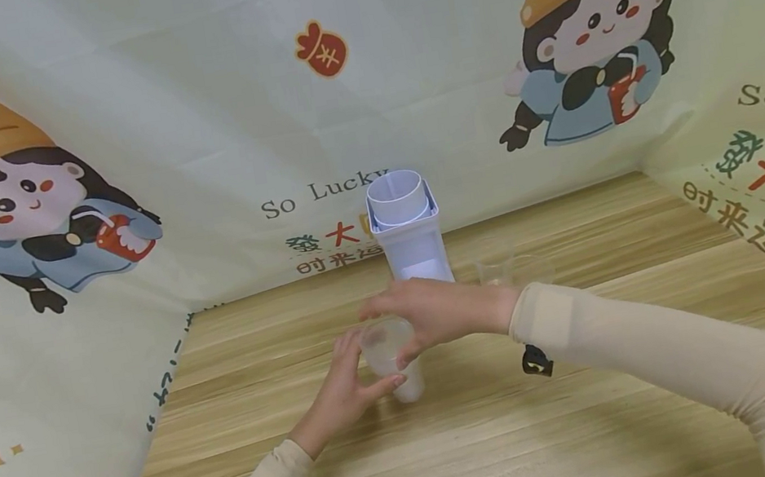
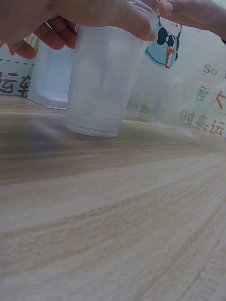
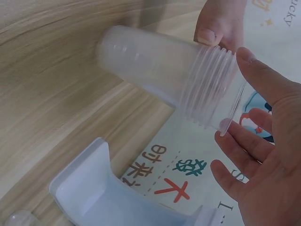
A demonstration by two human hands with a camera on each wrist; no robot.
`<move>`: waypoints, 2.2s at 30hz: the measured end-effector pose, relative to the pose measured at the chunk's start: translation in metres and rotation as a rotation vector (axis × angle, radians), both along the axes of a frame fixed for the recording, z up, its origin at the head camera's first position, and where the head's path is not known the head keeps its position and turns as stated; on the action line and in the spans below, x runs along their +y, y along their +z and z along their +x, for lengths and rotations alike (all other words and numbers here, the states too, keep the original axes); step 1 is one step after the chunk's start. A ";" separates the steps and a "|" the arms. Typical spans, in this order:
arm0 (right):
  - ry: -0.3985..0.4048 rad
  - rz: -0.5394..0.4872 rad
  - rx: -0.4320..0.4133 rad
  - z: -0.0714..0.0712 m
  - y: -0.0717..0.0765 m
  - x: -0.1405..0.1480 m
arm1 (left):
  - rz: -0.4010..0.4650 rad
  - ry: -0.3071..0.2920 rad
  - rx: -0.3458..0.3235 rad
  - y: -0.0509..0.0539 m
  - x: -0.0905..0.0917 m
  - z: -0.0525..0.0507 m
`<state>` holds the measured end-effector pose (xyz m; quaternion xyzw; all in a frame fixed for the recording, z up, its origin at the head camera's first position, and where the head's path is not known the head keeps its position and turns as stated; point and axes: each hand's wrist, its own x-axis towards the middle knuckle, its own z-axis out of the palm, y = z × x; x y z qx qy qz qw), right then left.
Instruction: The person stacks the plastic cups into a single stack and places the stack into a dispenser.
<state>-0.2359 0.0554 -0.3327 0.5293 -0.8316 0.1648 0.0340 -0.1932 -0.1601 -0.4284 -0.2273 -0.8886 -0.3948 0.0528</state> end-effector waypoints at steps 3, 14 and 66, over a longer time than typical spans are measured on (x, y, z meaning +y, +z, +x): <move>0.002 0.005 0.001 -0.001 -0.002 0.000 | -0.004 0.001 0.006 0.000 0.000 0.000; -0.019 0.024 -0.023 -0.001 -0.008 -0.002 | -0.010 -0.010 0.023 -0.001 0.000 0.000; -0.483 0.029 -0.028 -0.065 -0.010 0.128 | 0.026 0.069 0.108 0.011 0.010 -0.005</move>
